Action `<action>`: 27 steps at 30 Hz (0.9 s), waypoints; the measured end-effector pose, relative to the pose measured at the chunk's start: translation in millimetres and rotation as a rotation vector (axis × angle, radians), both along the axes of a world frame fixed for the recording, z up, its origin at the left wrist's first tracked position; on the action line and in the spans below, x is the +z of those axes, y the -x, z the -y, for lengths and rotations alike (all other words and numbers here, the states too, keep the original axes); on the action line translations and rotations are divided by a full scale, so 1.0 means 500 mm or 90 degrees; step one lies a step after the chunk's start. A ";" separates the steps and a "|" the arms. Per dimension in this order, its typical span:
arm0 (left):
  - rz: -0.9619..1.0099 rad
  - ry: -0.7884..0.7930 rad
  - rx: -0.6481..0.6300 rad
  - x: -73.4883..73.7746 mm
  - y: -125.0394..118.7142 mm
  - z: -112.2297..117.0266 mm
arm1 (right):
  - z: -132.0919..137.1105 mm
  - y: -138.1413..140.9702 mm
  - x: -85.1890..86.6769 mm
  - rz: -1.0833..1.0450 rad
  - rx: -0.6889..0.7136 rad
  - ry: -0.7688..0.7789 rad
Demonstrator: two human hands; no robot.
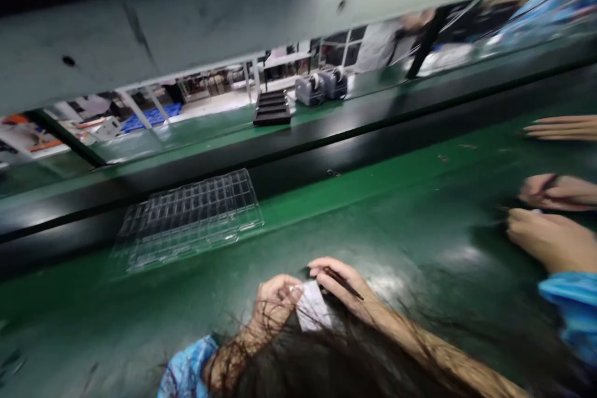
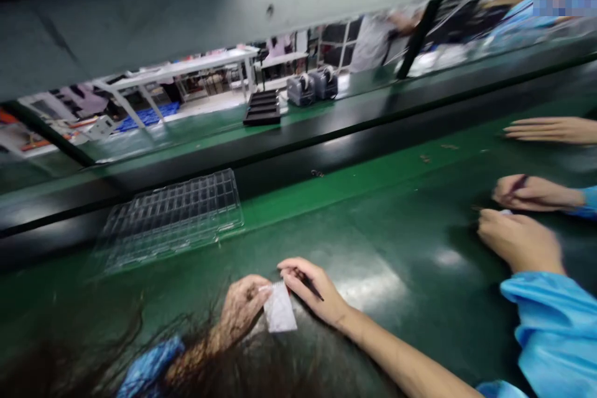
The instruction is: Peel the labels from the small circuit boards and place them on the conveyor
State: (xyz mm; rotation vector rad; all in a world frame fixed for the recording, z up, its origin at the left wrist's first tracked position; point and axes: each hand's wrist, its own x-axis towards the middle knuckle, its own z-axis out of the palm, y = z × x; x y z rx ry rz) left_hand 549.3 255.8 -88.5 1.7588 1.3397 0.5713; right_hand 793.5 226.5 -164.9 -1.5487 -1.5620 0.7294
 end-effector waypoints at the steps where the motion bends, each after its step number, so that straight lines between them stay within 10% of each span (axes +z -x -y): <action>1: 0.014 0.032 -0.002 -0.008 0.008 0.012 | 0.015 0.033 0.005 -0.025 0.053 -0.002; 27: 0.187 0.129 0.007 -0.033 0.032 0.042 | 0.084 0.079 0.061 -0.051 0.185 -0.100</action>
